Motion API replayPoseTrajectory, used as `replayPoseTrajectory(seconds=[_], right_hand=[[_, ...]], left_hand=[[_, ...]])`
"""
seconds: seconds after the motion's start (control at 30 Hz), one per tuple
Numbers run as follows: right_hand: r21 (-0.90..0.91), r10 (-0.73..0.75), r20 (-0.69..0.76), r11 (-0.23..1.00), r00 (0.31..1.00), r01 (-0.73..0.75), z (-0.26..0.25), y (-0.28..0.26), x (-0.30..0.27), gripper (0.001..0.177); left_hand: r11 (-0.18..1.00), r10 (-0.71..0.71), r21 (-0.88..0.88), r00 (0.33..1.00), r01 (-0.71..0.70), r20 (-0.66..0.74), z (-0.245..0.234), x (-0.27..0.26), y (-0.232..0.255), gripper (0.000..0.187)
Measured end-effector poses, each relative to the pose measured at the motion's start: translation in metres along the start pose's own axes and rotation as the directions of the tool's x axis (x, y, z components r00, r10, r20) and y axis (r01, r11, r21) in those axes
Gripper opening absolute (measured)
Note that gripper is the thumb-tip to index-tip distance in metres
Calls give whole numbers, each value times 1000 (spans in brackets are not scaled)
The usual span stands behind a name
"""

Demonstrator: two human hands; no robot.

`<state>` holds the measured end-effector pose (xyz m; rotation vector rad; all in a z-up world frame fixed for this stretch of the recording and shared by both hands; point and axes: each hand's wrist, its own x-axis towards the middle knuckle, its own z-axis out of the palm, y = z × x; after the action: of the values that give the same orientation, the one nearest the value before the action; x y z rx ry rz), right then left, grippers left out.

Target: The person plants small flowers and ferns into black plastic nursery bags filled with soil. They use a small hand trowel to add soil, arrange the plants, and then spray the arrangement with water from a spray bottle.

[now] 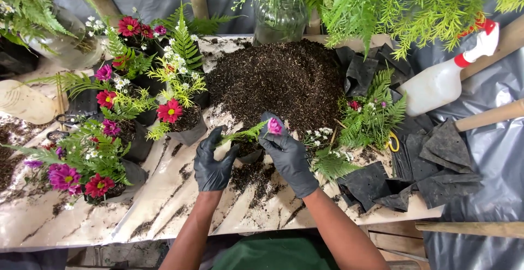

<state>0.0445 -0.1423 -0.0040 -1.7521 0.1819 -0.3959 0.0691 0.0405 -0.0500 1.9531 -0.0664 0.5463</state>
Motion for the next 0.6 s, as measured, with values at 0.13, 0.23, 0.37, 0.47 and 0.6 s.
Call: replayPoseTrajectory(seconds=[0.13,0.23,0.37,0.47,0.6], right_hand=[[-156,-91,-9,984,996,89,8,-8,0,20],[-154,-96,-7,984,995,94,12,-49,-3,19],[-264,-87,-1,961,996,83,18,-49,-7,21],[-374,-63,1,926,998,59,14,-3,5,20],[-374,-60,8,926,998,59,14,-13,-1,15]], left_hand=[[989,-17,-148,997,28,74,6,9,12,59],[982,-16,-186,995,34,99,13,11,8,61],[985,-14,-169,995,30,97,16,13,12,56],[981,38,-194,996,-20,86,21,11,8,53],[992,24,-128,995,-12,93,24,9,0,57]])
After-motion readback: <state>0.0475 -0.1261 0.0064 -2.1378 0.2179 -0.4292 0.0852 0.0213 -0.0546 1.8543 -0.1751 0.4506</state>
